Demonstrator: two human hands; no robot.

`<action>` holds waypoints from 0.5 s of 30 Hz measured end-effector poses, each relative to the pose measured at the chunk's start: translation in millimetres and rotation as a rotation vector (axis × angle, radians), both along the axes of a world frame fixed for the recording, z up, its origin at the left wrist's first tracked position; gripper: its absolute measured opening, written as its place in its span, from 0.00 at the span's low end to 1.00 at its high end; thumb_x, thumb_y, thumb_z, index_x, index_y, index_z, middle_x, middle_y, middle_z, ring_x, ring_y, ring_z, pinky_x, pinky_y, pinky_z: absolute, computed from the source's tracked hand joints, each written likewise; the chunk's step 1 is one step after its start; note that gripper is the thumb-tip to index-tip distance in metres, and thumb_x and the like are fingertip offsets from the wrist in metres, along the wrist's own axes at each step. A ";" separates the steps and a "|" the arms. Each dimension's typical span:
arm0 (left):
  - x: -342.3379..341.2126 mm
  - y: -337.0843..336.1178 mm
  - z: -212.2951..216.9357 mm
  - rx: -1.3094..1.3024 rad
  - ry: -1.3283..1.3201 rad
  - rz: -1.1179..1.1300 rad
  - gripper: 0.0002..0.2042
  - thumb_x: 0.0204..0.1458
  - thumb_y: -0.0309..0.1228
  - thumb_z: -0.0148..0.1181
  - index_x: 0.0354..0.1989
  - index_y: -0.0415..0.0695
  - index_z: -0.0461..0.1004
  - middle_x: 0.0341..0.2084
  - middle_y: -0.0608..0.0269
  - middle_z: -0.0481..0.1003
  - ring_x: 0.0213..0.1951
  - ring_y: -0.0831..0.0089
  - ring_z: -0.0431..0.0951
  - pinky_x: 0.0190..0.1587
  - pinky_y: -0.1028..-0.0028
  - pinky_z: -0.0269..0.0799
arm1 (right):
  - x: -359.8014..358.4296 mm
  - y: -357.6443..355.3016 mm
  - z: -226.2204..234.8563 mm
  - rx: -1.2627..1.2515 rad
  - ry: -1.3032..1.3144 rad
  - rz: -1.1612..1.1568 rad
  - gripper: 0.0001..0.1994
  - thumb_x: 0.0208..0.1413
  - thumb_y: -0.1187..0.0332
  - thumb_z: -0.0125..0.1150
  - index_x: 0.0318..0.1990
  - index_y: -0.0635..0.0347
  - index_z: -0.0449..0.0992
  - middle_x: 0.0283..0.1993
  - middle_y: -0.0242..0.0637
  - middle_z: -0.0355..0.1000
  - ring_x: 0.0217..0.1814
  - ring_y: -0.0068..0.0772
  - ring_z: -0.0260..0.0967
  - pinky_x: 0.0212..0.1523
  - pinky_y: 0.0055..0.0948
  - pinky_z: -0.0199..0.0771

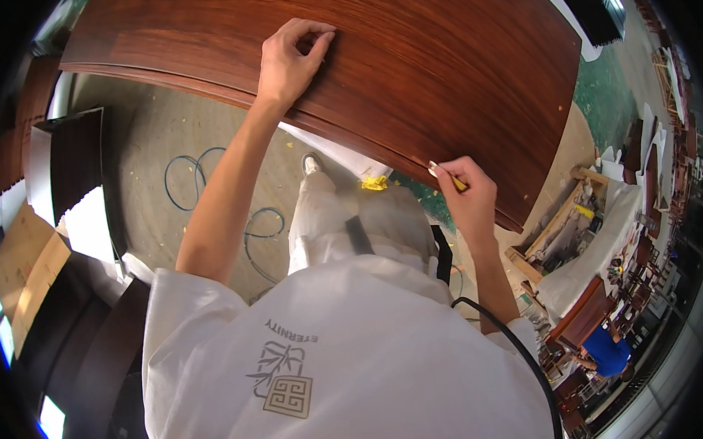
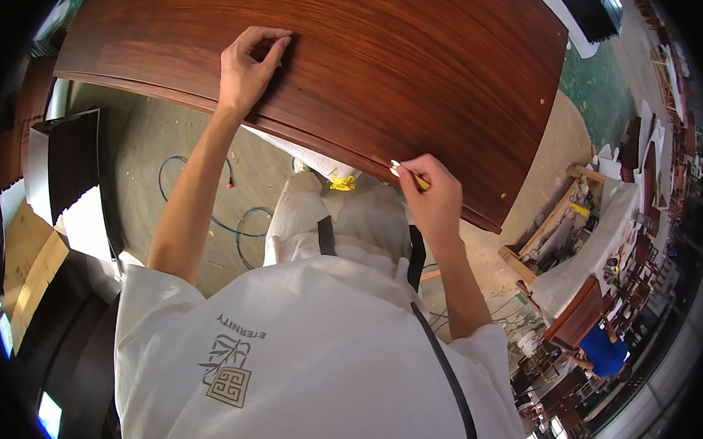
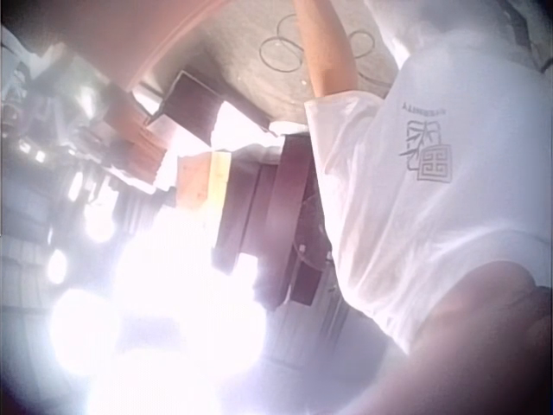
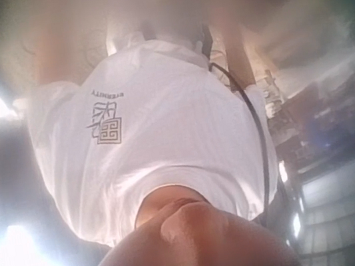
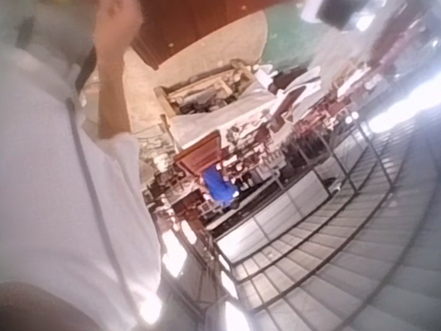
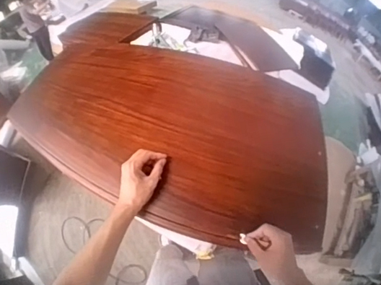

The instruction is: The person applies a small amount of liquid to a corner of a wooden panel, scrapes the edges with a metal tool, and sands the sides with sandpaper. Then, the person moves a large wooden panel onto the table and applies a wood-colored filler to small holes on its surface using a tool.

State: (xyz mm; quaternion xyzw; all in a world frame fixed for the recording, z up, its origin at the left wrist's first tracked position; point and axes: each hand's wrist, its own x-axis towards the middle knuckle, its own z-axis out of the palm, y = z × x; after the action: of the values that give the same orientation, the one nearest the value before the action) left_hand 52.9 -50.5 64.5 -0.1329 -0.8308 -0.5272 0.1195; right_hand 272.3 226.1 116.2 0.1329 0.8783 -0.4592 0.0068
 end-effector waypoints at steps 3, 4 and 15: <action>0.1 -0.3 -0.7 0.004 -0.025 0.000 0.06 0.59 0.26 0.70 0.43 0.40 0.86 0.36 0.62 0.84 0.35 0.76 0.83 0.41 0.75 0.78 | -10.9 -13.6 -3.9 0.064 0.042 0.044 0.05 0.60 0.76 0.70 0.36 0.66 0.78 0.32 0.37 0.80 0.29 0.26 0.77 0.34 0.26 0.75; 0.3 -0.5 -1.8 0.005 -0.024 0.003 0.06 0.59 0.26 0.70 0.43 0.40 0.86 0.36 0.62 0.84 0.35 0.76 0.83 0.41 0.75 0.78 | -8.6 -9.9 -2.2 0.040 0.005 0.027 0.05 0.60 0.76 0.70 0.35 0.65 0.78 0.32 0.37 0.80 0.30 0.28 0.77 0.34 0.26 0.75; -0.4 -1.8 -3.0 0.024 -0.030 0.003 0.07 0.57 0.27 0.70 0.43 0.41 0.86 0.38 0.58 0.83 0.37 0.67 0.84 0.43 0.71 0.80 | -16.1 -14.7 0.6 0.005 -0.002 0.068 0.05 0.62 0.77 0.68 0.36 0.68 0.77 0.29 0.34 0.79 0.28 0.16 0.71 0.33 0.21 0.71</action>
State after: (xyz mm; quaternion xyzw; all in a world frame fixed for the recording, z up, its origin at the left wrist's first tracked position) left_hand 52.6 -52.2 61.5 -0.1223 -0.8263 -0.5388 0.1096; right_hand 256.2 211.4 116.7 0.1035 0.8835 -0.4564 0.0229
